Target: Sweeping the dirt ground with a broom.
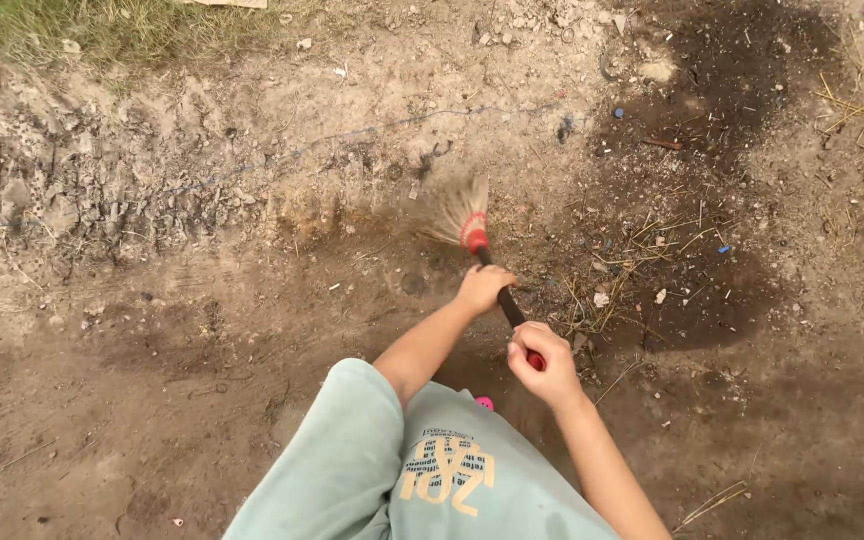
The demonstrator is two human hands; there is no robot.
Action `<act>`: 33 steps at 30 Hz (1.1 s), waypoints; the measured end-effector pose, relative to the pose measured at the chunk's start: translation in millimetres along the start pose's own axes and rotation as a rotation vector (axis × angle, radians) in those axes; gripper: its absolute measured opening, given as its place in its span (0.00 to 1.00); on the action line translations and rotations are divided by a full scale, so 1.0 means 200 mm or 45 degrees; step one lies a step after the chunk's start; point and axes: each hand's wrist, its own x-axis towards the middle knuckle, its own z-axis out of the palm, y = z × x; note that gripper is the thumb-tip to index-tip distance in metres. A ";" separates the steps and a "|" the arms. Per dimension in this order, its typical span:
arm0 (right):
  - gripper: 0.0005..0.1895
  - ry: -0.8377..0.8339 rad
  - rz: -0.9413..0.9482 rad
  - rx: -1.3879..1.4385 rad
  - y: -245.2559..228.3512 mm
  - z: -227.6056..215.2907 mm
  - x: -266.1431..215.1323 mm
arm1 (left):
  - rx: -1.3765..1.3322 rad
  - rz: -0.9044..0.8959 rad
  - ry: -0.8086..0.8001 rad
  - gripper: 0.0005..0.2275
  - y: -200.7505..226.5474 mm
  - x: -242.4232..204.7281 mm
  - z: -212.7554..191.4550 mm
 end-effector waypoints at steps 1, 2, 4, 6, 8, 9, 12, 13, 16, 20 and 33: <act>0.08 -0.047 -0.048 -0.064 -0.06 -0.10 -0.02 | -0.002 0.137 0.033 0.12 0.10 0.04 0.04; 0.09 -0.096 -0.086 -0.125 -0.13 -0.20 -0.05 | -0.010 0.271 0.061 0.07 0.20 0.06 0.08; 0.07 -0.058 -0.257 0.082 -0.34 -0.42 -0.13 | 0.040 0.350 -0.002 0.07 0.54 -0.05 -0.13; 0.06 0.005 -0.432 0.287 -0.43 -0.60 -0.20 | 0.100 0.449 -0.071 0.08 0.78 -0.20 -0.34; 0.10 0.087 -0.790 0.839 -0.42 -0.73 -0.34 | -0.258 0.510 0.034 0.13 0.94 -0.44 -0.50; 0.10 0.109 -0.762 0.835 -0.40 -0.64 -0.38 | -0.275 0.512 0.003 0.13 0.86 -0.56 -0.44; 0.10 0.291 -0.529 1.230 -0.23 -0.34 -0.37 | -0.471 0.297 -0.112 0.14 0.50 -0.76 -0.26; 0.11 0.133 -0.147 1.058 -0.12 -0.20 -0.38 | -0.312 0.073 -0.225 0.16 0.33 -0.79 -0.17; 0.13 -0.061 0.255 0.778 -0.07 -0.03 -0.40 | -0.136 -0.163 -0.383 0.17 0.11 -0.81 0.09; 0.16 -0.105 0.155 0.376 -0.27 -0.21 -0.31 | -0.328 0.103 -0.122 0.12 0.40 -0.50 0.15; 0.12 0.259 -0.599 1.114 -0.32 -0.46 -0.39 | -0.431 0.353 -0.138 0.19 0.67 -0.76 -0.48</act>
